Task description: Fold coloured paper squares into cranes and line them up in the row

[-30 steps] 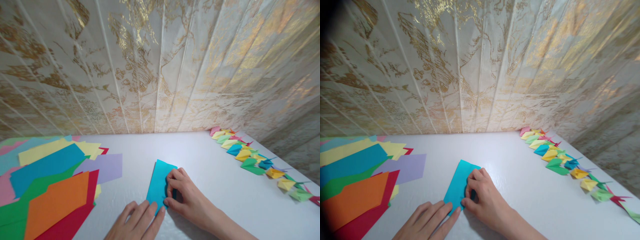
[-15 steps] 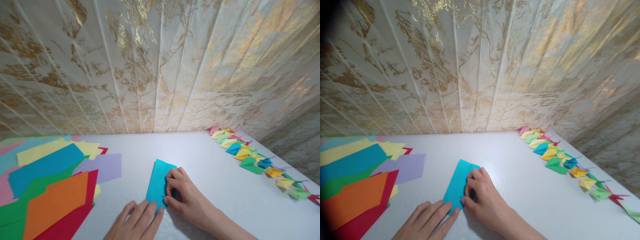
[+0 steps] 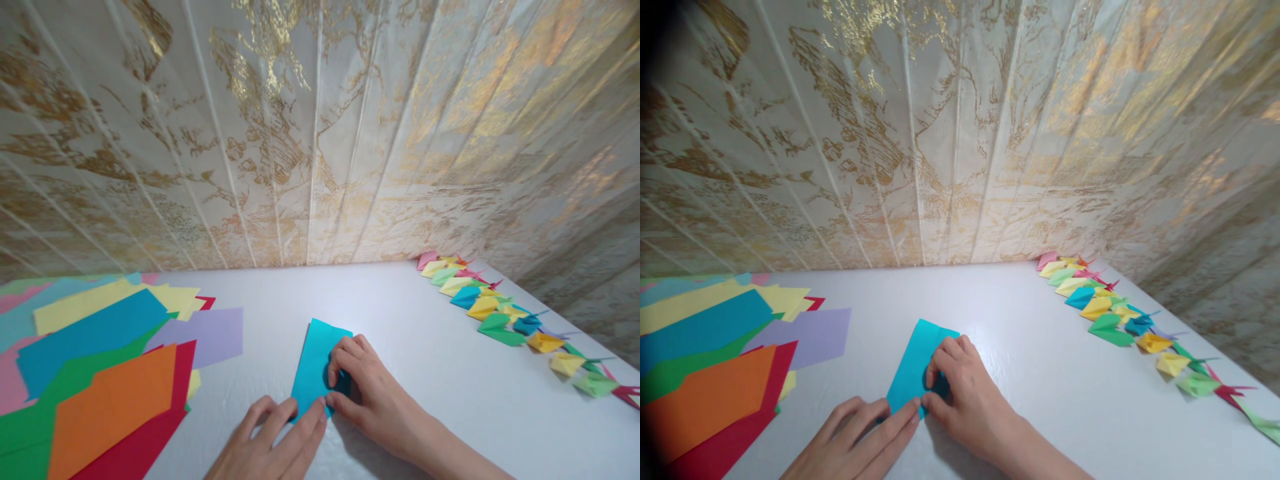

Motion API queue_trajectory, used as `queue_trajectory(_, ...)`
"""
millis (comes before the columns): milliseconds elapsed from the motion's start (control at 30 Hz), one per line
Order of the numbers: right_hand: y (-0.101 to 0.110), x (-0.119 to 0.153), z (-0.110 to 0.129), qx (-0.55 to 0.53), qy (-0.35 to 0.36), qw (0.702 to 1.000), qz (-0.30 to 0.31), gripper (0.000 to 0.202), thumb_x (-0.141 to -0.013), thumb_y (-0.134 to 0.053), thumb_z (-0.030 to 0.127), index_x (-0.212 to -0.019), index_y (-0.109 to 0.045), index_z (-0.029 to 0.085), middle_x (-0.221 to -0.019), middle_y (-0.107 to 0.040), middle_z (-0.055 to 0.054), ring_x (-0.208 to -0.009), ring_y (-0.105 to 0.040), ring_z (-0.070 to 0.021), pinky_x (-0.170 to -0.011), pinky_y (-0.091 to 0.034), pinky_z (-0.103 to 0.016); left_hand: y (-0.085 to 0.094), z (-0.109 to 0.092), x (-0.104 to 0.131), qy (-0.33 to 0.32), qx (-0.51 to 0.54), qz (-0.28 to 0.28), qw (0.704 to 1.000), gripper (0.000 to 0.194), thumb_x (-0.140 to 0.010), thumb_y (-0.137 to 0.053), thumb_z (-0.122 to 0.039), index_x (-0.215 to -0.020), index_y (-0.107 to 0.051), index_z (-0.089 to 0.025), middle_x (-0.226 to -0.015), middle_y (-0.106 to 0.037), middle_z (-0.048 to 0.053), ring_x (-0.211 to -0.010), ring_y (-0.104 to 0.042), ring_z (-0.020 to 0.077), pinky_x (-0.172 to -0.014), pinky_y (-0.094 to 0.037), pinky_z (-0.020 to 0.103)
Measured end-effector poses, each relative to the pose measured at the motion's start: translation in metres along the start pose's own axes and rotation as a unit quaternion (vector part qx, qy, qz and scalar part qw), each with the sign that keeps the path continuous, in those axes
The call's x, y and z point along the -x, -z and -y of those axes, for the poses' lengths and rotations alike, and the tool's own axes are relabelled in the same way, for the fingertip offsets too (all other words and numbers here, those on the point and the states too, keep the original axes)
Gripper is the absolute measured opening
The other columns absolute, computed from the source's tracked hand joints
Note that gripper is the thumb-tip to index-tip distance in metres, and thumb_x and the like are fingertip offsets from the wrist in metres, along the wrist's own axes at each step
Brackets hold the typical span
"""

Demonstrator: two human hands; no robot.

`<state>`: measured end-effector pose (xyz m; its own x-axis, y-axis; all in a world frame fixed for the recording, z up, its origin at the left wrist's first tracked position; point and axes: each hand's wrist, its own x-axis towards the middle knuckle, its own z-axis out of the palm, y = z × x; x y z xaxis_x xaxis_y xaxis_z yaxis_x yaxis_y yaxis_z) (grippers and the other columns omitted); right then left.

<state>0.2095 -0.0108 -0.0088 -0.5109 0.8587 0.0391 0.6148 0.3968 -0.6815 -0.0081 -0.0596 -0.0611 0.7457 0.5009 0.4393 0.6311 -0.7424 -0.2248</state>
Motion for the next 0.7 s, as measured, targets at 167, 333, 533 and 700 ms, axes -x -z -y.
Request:
queue_trajectory(167,-0.001,0.003,0.002,-0.003,0.013,1.000,-0.009,0.029,-0.072,-0.067,0.000,-0.087,-0.051,0.019,-0.092,-0.055,0.000,-0.093,-0.046,-0.0207,-0.090,-0.036,-0.040,-0.010,0.001,0.003,0.004,-0.005,-0.057,0.998,0.033,-0.098,-0.045,-0.013,-0.117,-0.068,-0.026,-0.127,-0.069,-0.005,-0.096,-0.054,0.0212,-0.085,-0.038,0.038)
queue_trajectory(333,-0.006,0.008,0.005,-0.005,-0.009,0.999,-0.031,0.032,-0.067,-0.064,0.002,-0.091,-0.053,0.020,-0.097,-0.056,-0.003,-0.094,-0.043,-0.0229,-0.084,-0.038,-0.038,-0.008,0.006,0.005,-0.023,0.013,-0.021,0.999,0.040,-0.096,-0.044,-0.008,-0.123,-0.066,-0.027,-0.136,-0.064,-0.004,-0.101,-0.056,0.0210,-0.087,-0.039,0.036)
queue_trajectory(533,-0.007,0.006,0.007,-0.005,-0.021,0.999,-0.025,0.033,-0.065,-0.068,0.005,-0.092,-0.054,0.019,-0.098,-0.056,-0.004,-0.096,-0.042,-0.0242,-0.085,-0.038,-0.039,-0.003,0.012,0.006,-0.039,0.028,-0.004,0.999,0.033,-0.098,-0.047,-0.017,-0.125,-0.063,-0.028,-0.142,-0.060,-0.005,-0.102,-0.056,0.0208,-0.086,-0.041,0.035)
queue_trajectory(700,-0.001,0.008,0.001,-0.031,-0.010,0.999,-0.014,0.038,-0.066,-0.057,-0.003,-0.096,-0.053,0.020,-0.100,-0.056,-0.003,-0.097,-0.044,-0.0229,-0.088,-0.040,-0.039,-0.010,0.011,0.010,-0.031,0.024,-0.006,0.999,0.035,-0.097,-0.048,-0.014,-0.125,-0.064,-0.030,-0.145,-0.057,-0.007,-0.104,-0.057,0.0205,-0.088,-0.044,0.033)
